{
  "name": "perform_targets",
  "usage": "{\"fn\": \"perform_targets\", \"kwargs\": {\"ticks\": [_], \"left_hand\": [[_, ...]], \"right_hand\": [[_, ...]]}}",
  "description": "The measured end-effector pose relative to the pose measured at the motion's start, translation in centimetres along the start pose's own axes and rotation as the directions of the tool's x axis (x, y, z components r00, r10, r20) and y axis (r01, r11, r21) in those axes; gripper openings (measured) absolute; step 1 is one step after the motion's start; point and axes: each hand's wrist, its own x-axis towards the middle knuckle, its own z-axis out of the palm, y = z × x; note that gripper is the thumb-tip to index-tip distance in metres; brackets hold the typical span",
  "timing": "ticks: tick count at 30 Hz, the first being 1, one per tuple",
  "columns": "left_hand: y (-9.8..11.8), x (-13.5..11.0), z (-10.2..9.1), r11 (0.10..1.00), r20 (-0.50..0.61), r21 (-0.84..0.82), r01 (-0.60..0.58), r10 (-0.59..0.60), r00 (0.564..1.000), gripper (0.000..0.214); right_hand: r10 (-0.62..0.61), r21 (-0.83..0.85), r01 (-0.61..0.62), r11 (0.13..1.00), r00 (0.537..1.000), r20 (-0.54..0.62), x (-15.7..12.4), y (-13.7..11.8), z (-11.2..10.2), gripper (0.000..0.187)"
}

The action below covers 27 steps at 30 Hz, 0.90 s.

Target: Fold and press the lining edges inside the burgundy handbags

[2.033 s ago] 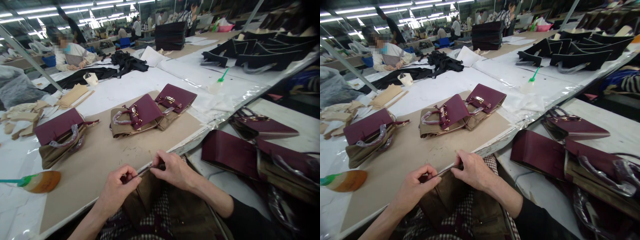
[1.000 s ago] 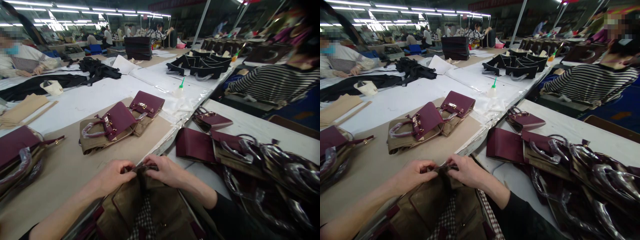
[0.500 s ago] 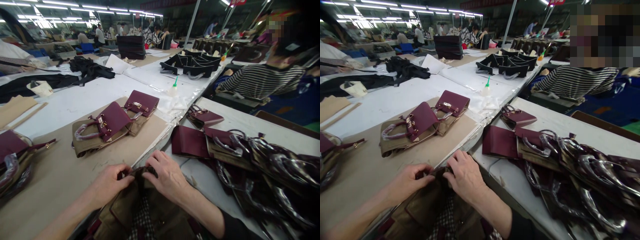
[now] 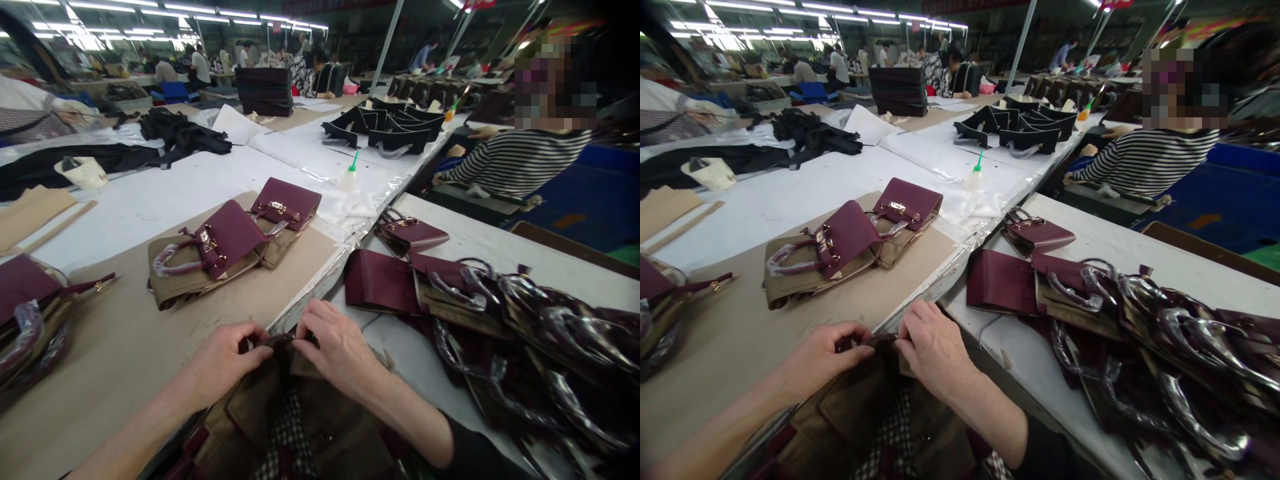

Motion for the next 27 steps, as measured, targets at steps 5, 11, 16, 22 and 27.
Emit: {"fn": "perform_targets", "kwargs": {"ticks": [5, 11, 16, 22, 27], "left_hand": [[-0.1, 0.0, -0.6, 0.999, 0.006, -0.049, -0.015, 0.015, 1.0, 0.023], [0.3, 0.3, -1.0, 0.996, 0.068, -0.087, -0.025, 0.031, 0.997, 0.02], [0.6, 0.5, -1.2, 0.998, 0.099, -0.053, -0.026, 0.031, 0.995, 0.022], [0.7, 0.7, -1.1, 0.993, 0.108, -0.061, -0.097, 0.103, 0.989, 0.019], [0.7, 1.0, -1.2, 0.989, 0.129, -0.043, -0.142, 0.147, 0.981, 0.018]], "right_hand": [[-0.232, 0.209, 0.209, 0.955, 0.969, 0.089, -0.7, -0.4, -0.4, 0.018], [0.101, 0.239, -0.147, 0.96, 0.976, 0.195, -0.7, -0.2, -0.2, 0.014], [0.227, 0.14, -0.248, 0.959, 0.962, 0.149, -0.1, 0.2, 0.1, 0.013], [0.211, -0.122, -0.201, 0.972, 0.974, 0.08, 0.1, 0.6, 0.6, 0.01], [0.212, -0.196, -0.19, 0.962, 0.972, 0.101, 0.5, 0.6, 0.5, 0.016]]}}
